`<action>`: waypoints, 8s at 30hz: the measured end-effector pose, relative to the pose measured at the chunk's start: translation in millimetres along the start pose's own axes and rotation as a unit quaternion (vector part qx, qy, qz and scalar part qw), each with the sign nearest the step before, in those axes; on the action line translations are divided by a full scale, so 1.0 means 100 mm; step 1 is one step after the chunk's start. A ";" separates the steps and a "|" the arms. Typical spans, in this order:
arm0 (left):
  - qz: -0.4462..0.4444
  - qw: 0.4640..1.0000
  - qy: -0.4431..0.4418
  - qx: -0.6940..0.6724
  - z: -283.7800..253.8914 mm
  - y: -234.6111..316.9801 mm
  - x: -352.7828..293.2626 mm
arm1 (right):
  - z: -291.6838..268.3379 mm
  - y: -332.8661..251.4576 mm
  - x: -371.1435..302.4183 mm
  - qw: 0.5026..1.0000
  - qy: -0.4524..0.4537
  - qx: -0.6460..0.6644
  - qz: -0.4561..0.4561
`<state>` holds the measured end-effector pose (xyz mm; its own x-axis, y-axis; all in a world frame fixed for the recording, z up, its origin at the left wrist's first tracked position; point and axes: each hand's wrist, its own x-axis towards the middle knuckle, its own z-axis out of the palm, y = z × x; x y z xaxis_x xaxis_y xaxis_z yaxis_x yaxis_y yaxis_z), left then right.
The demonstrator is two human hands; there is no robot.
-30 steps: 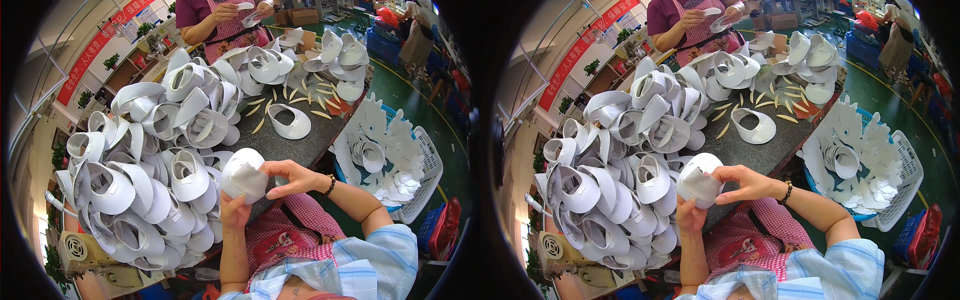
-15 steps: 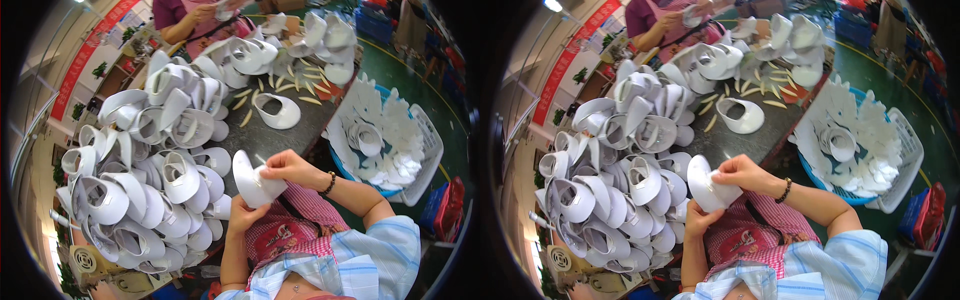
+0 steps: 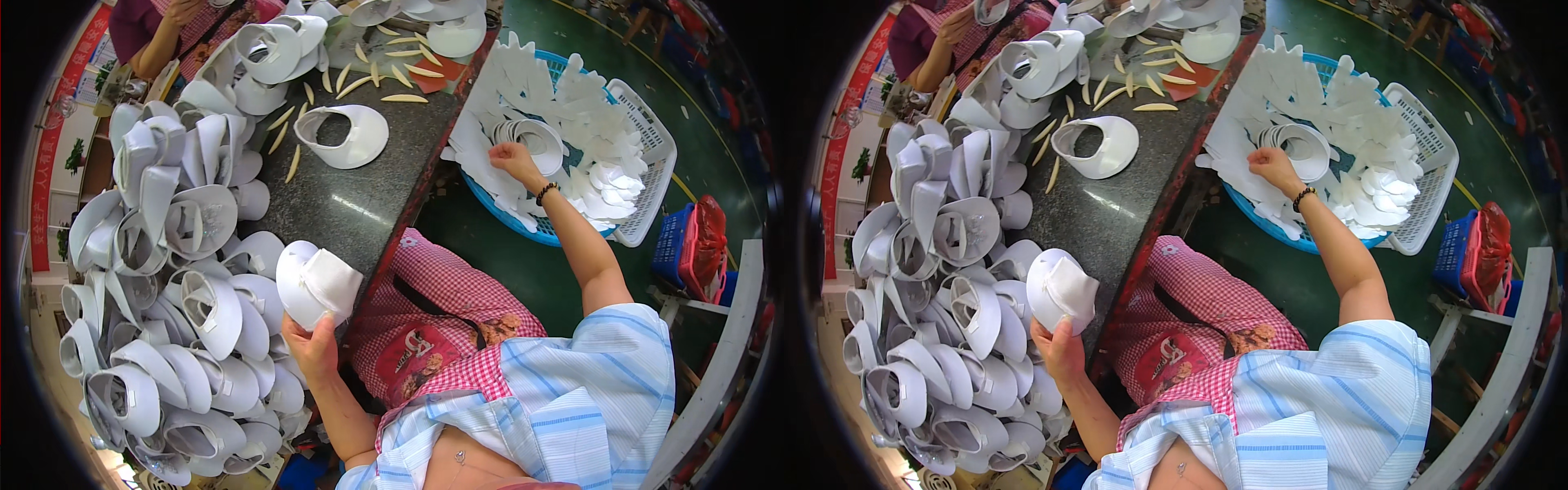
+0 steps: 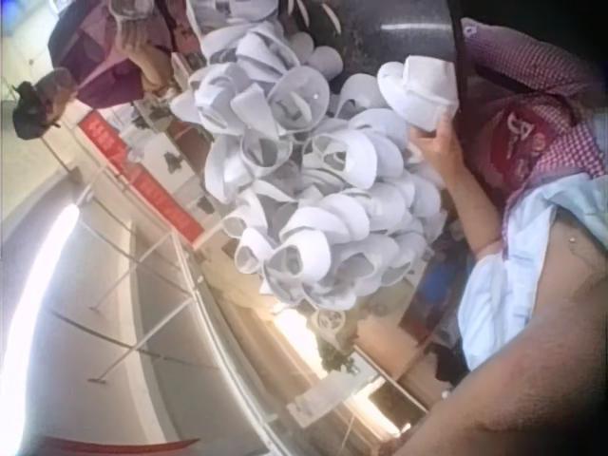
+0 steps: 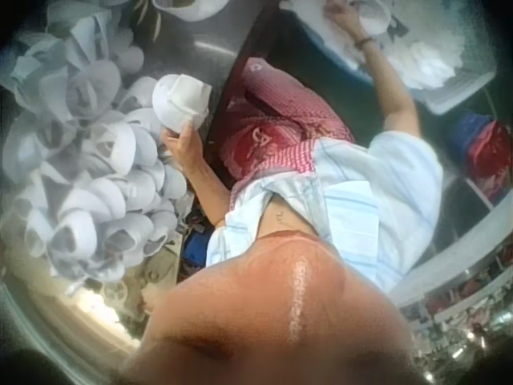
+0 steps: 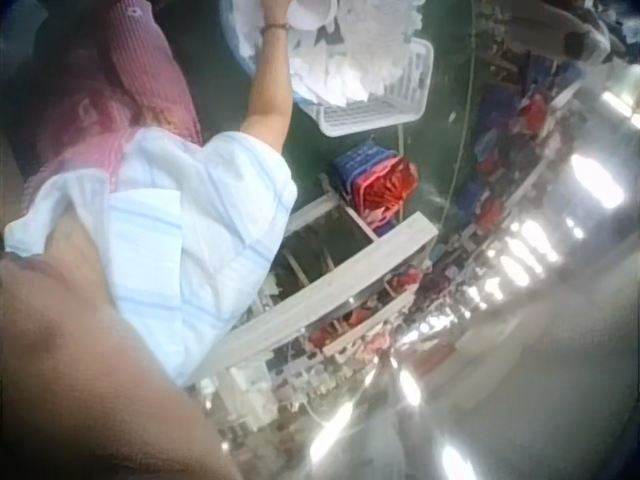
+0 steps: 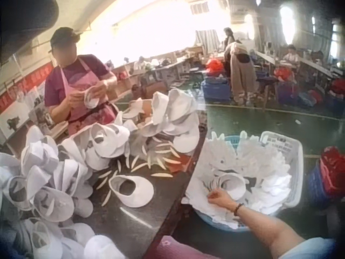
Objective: The person inserts stiffeners into shoe uppers and presses and shapes the material around the heel sections by hand.
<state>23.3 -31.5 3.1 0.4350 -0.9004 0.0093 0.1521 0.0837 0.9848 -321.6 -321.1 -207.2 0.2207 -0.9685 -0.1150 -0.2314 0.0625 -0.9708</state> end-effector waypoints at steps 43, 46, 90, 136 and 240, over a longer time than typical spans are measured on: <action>0.019 0.992 0.007 -0.128 0.18 0.22 0.30 | 0.97 -2.33 -1.02 0.929 -0.334 0.156 0.003; 0.137 0.982 0.055 -0.114 0.26 0.26 0.38 | 1.20 -2.55 -1.25 0.950 -0.287 0.079 -0.095; 0.133 0.952 -0.026 -0.273 0.03 0.51 0.23 | 1.69 -2.99 -1.24 0.833 -0.118 -0.176 -0.511; -0.033 0.946 -0.121 -0.298 0.19 0.22 0.02 | 1.98 -2.77 -1.27 0.933 -0.209 0.061 -0.288; 0.581 0.702 0.068 0.406 -0.13 0.66 -0.10 | 1.76 -2.03 -1.63 0.815 -0.501 0.233 0.176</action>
<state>40.3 -11.5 66.1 -0.0651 -0.3719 0.9260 -0.9075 0.4079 0.1000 -143.8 -134.0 -28.4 0.9353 -0.2021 -0.2904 -0.1142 0.6046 -0.7883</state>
